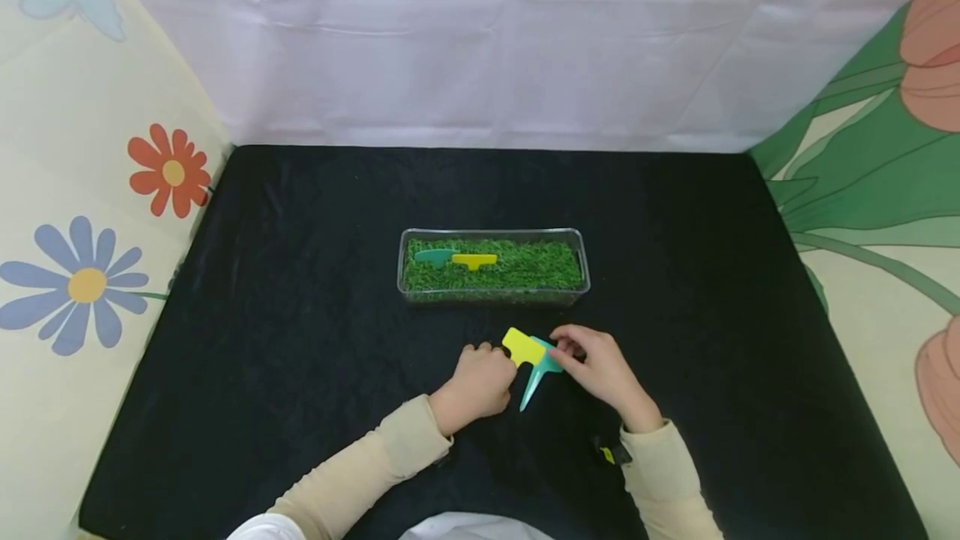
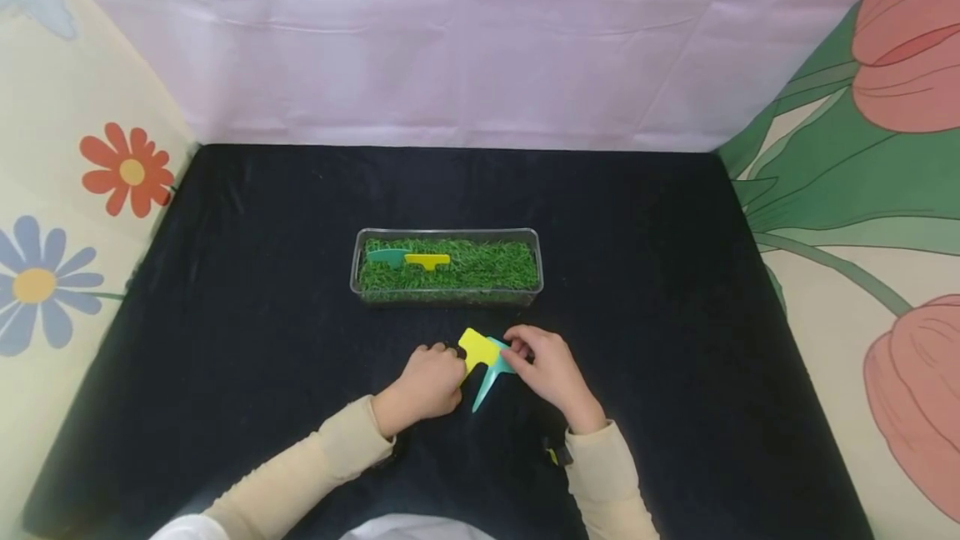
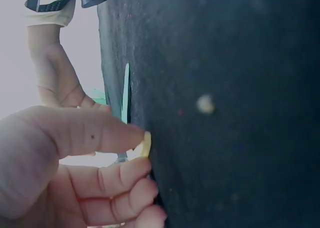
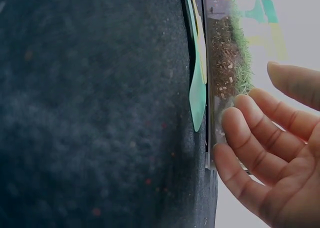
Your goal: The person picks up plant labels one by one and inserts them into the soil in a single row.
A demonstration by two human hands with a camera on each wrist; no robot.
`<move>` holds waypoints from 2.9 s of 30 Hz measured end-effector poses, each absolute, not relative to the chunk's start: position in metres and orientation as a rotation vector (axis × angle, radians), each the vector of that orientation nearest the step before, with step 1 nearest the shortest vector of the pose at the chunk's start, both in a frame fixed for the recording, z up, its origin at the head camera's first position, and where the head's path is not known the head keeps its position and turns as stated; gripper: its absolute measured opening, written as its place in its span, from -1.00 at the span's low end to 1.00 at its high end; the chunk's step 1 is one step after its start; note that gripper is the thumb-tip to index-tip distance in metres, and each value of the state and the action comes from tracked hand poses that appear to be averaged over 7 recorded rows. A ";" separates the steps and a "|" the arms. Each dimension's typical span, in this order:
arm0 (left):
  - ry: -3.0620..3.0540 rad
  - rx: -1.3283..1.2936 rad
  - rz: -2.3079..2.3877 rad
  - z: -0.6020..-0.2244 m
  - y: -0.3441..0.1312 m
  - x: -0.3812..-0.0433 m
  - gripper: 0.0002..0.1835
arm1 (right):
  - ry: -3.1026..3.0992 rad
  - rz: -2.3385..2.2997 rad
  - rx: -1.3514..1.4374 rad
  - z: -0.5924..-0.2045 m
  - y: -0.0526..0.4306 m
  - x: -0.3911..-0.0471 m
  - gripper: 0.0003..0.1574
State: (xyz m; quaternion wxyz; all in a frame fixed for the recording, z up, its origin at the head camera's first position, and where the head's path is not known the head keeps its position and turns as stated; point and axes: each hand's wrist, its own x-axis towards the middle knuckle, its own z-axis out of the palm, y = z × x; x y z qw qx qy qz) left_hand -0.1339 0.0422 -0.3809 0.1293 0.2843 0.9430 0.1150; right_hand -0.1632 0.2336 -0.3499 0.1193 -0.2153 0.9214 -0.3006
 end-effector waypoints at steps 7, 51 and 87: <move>2.764 0.727 0.405 -0.378 0.036 -0.132 -0.95 | 2.697 -0.879 -0.627 -0.350 0.233 -0.165 -0.79; 2.741 0.730 0.504 -0.385 0.037 -0.115 -0.88 | 2.594 -0.961 -0.574 -0.355 0.235 -0.152 -0.80; 2.631 0.845 0.713 -0.391 0.030 -0.129 -0.82 | 2.615 -0.955 -0.561 -0.347 0.235 -0.160 -0.78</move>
